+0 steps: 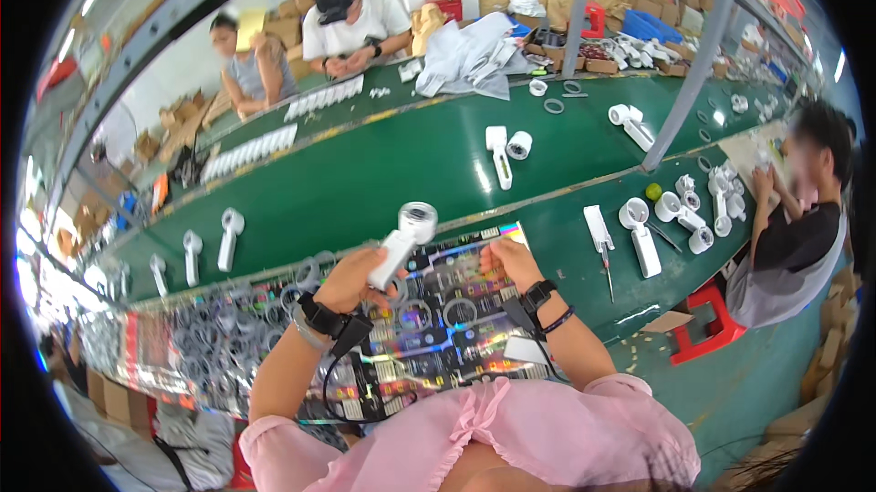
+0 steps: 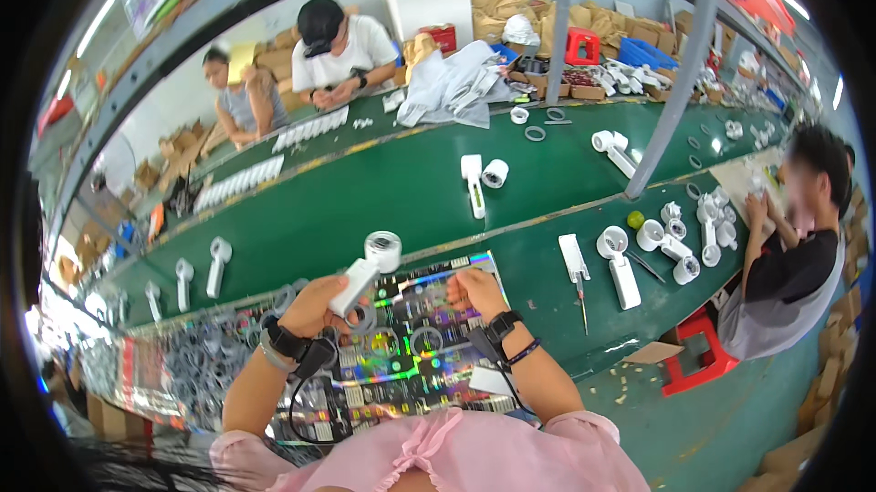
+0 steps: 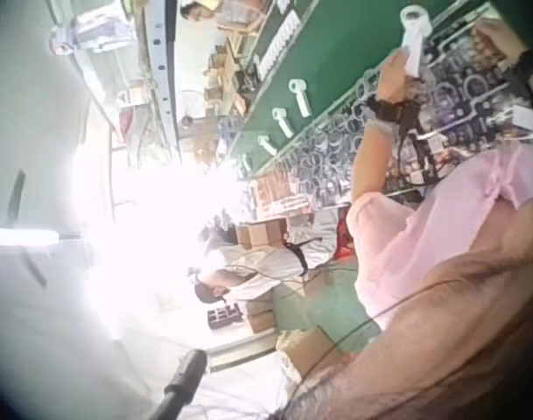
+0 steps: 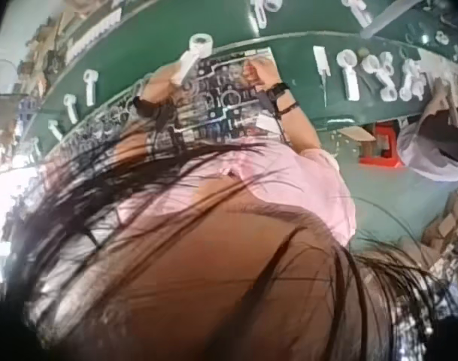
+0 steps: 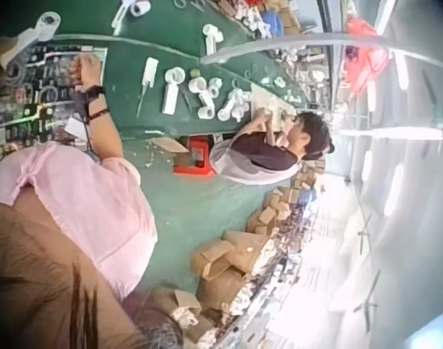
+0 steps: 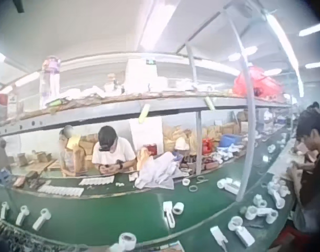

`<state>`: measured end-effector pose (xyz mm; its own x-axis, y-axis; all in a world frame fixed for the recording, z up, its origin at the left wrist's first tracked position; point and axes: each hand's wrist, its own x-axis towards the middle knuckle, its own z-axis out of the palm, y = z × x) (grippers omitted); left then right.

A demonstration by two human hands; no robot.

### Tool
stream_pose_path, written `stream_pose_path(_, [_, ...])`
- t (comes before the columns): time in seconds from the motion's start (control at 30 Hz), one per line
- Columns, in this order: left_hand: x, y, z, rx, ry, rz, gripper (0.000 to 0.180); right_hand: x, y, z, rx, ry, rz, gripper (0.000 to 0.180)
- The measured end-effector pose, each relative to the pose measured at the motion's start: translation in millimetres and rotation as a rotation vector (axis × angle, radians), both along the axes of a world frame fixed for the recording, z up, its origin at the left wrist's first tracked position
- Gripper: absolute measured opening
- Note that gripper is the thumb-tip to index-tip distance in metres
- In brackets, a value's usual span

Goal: The person is assembling small handheld fans on an assembly line.

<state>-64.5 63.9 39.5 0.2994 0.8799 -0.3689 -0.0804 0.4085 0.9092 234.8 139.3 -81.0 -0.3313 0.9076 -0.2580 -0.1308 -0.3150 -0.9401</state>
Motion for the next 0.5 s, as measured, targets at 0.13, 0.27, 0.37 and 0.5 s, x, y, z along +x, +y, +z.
stream_pose_path(0.13, [-40.9, 84.4, -36.7, -0.059, 0.025, 0.14, 0.044, 19.0, 10.1, -8.7, -0.087, 0.124, -0.011, 0.026])
stream_pose_path(0.27, [-120.3, 148.8, -98.4, -0.153, 0.056, 0.368, 0.041, 15.7, 13.7, -8.6, -0.099, 0.188, 0.053, 0.027])
stream_pose_path(0.37, [-127.0, 171.9, -134.7, -0.185, 0.435, 0.63, 0.042, 18.5, 13.6, -7.1, -0.075, 0.177, 0.048, 0.027])
stream_pose_path(0.5, [-139.5, 186.4, -135.8, -0.208, 0.722, 0.514, 0.043, 18.8, 14.6, -10.6, -0.057, 0.197, 0.049, 0.026])
